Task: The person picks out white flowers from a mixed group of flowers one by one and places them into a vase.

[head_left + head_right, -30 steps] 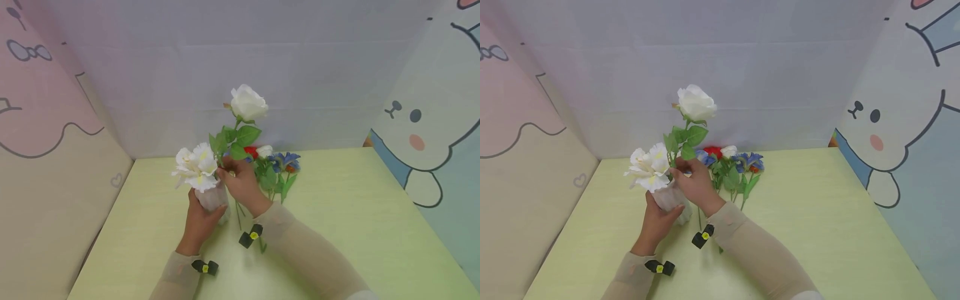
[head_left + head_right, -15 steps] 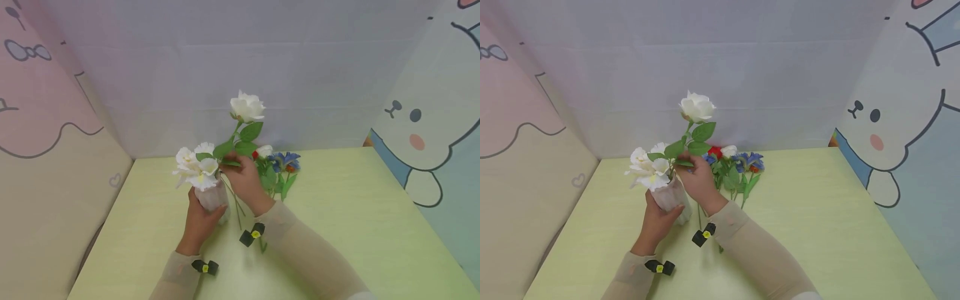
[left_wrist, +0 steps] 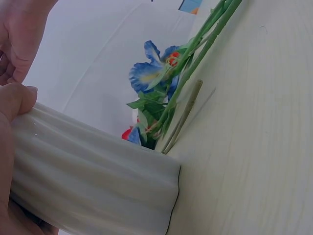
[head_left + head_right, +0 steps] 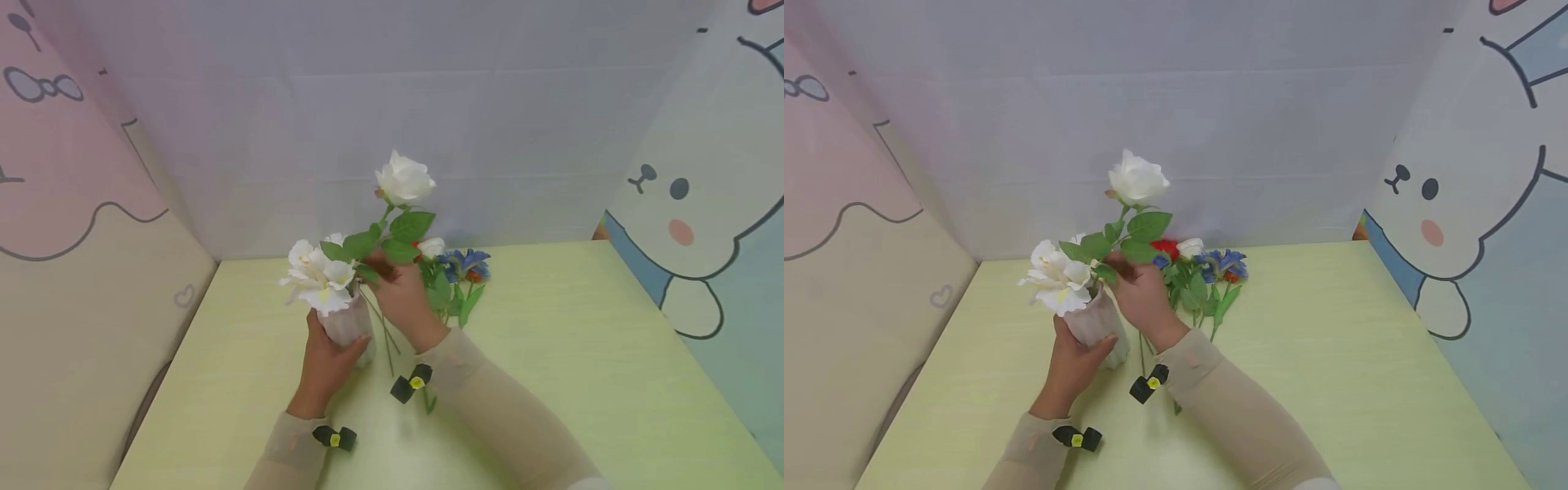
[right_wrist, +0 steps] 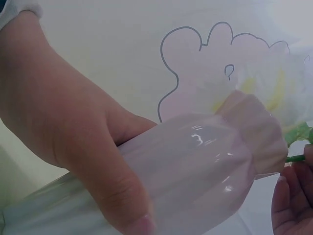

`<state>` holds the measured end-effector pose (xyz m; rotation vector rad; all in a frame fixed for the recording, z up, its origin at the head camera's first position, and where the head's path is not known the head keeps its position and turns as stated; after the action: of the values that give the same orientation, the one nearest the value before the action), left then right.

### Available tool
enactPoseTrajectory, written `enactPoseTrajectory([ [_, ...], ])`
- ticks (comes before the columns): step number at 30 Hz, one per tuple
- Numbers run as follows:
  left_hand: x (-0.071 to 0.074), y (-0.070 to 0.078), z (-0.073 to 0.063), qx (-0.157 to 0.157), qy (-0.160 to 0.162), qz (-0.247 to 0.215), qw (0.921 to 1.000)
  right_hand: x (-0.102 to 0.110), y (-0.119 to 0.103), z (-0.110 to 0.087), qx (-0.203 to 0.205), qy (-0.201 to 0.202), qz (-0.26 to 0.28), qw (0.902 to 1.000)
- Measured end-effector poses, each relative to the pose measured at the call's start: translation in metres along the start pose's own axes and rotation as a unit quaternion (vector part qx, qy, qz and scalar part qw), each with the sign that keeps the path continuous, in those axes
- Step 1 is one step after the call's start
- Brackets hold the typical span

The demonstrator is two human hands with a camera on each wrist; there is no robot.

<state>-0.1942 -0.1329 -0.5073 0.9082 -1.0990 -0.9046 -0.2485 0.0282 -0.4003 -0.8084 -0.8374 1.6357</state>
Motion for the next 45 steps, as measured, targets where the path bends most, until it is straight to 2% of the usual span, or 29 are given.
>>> enactPoseTrajectory([
  [8,0.000,-0.003,0.000,-0.002,-0.004,-0.007,1.0000,-0.004,0.007,0.000,0.027,0.000,0.001,0.9996],
  [14,0.000,-0.002,0.000,-0.018,-0.008,-0.008,0.9998,0.001,0.004,0.000,0.006,-0.005,-0.006,1.0000],
  [21,0.001,0.002,-0.002,0.000,-0.011,-0.006,0.9999,0.002,0.004,-0.001,-0.005,-0.005,-0.056,0.9984],
  [25,0.000,0.002,-0.002,-0.005,-0.008,-0.008,0.9999,0.000,0.012,-0.004,-0.004,-0.010,-0.075,0.9972],
  [31,0.000,0.003,-0.002,-0.011,-0.004,-0.005,0.9999,0.001,0.014,-0.006,-0.012,-0.030,-0.053,0.9981],
  [36,0.000,0.003,-0.002,-0.006,-0.008,0.004,0.9999,0.004,0.012,-0.006,-0.041,-0.037,-0.050,0.9972],
  [41,0.001,0.004,-0.003,0.000,-0.007,0.011,0.9999,0.009,0.009,-0.008,-0.075,-0.027,-0.030,0.9964],
  [45,0.001,0.004,-0.004,0.004,-0.004,0.012,0.9999,0.015,0.008,-0.012,-0.040,-0.011,-0.020,0.9989],
])
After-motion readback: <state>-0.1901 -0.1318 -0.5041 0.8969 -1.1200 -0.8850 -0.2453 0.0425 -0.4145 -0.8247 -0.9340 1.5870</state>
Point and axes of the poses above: each hand's wrist, its own z-axis towards the middle knuckle, its own x-axis out of the back of the hand, y = z × x, the point moved 1 cm from there along z, towards the middle knuckle, and after that the axes turned 6 degrees about x, right-handed, at the moved point
